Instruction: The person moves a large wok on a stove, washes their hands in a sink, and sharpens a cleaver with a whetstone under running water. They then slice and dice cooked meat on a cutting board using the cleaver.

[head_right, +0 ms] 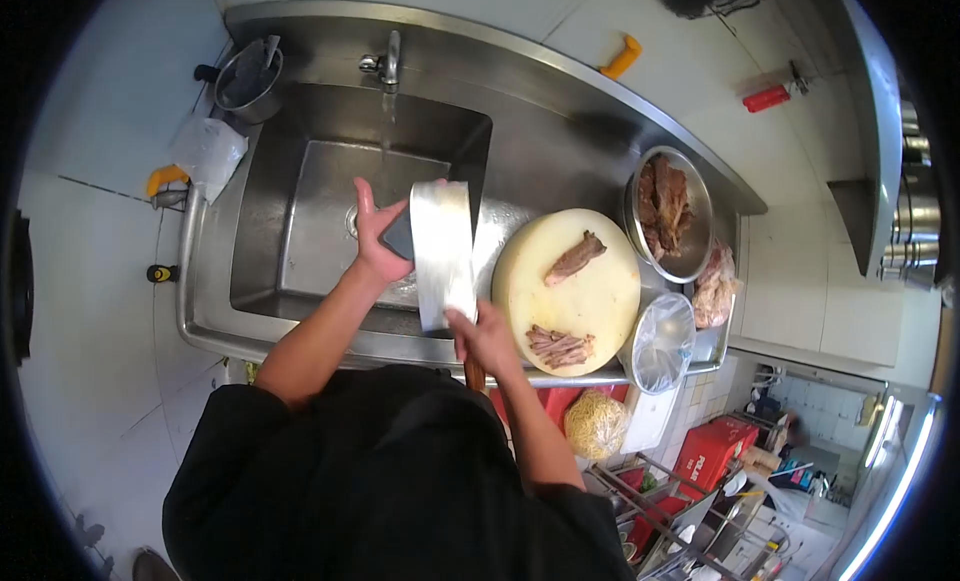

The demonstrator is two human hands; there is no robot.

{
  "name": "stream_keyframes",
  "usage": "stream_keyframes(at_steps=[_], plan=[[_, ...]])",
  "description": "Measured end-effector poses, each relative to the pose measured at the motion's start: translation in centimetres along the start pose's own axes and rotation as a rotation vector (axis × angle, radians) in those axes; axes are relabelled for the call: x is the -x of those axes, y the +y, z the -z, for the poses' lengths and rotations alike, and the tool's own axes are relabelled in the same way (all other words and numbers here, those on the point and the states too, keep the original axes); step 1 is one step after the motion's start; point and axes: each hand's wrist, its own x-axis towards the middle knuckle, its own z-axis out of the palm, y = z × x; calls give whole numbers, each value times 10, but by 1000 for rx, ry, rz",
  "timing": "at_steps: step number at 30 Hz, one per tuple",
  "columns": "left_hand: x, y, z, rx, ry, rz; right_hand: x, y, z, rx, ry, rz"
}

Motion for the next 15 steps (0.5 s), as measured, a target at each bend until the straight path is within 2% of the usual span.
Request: stream_keyframes(at_steps=[2,4,5,6,8,11,13,14,15], plan=[[-1,-4,3,97,50,11,7,6,-4,-105,18,-49],[2,-26,16,-15,19,92,-27,-1,15,42,152,59],[2,-39,18,-58,-2,102,-43,-21,24,-6,204,72],[4,-44,20,-87,91,113,-61,-28,34,-63,265,126],[0,-38,25,-59,24,115,-70,-24,31,-180,281,166],[0,-13,14,0,-60,80,-24,3,14,4,78,26],[1,-1,14,9,38,21,12,14,2,-45,-57,-114],[2,0,12,30,115,-2,6,16,6,-42,-36,-101],[3,-5,26,4,73,36,-2,20,11,-45,-14,-90]])
